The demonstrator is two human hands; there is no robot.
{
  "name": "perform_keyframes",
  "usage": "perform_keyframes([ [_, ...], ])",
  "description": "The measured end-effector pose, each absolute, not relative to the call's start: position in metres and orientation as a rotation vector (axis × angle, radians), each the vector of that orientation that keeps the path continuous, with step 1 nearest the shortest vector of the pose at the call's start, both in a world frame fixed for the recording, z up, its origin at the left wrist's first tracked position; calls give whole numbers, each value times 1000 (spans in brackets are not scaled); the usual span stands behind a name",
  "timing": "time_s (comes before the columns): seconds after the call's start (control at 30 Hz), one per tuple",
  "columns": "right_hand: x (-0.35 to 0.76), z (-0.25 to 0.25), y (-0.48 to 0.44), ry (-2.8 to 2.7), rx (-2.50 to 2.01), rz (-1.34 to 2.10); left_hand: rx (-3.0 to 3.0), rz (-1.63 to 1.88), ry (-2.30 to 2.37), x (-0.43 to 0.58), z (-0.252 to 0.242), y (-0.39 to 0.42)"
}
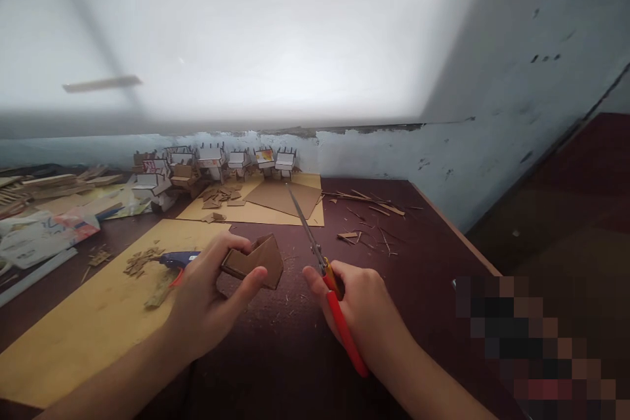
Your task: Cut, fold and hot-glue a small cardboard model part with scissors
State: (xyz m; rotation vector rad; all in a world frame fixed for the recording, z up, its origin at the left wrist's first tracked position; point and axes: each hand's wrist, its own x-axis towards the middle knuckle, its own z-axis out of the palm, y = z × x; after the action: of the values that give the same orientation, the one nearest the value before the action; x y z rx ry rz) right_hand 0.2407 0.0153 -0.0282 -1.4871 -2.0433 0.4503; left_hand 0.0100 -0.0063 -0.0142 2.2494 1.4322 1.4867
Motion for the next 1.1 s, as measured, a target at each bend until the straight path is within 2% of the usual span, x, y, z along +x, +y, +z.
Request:
perform_keyframes([
  [0.23, 241, -21, 12, -2056, -1360, 583, 2137, 1575, 1472, 13, -22, -1],
  [0.43, 241, -24, 13, -2056, -1375, 520, 1868, 1609, 1376, 13, -26, 3],
  [0.73, 238, -21, 12, -2102, -1421, 565, 1803, 1686, 1317, 8, -24, 8],
  [1.0, 236, -22, 10, -2116, -1466, 600, 1841, 1677, 1641, 5, -19, 6],
  [1.1, 236, -22, 12, -2113, -1507, 591, 1785, 1693, 1624, 3, -20, 7],
])
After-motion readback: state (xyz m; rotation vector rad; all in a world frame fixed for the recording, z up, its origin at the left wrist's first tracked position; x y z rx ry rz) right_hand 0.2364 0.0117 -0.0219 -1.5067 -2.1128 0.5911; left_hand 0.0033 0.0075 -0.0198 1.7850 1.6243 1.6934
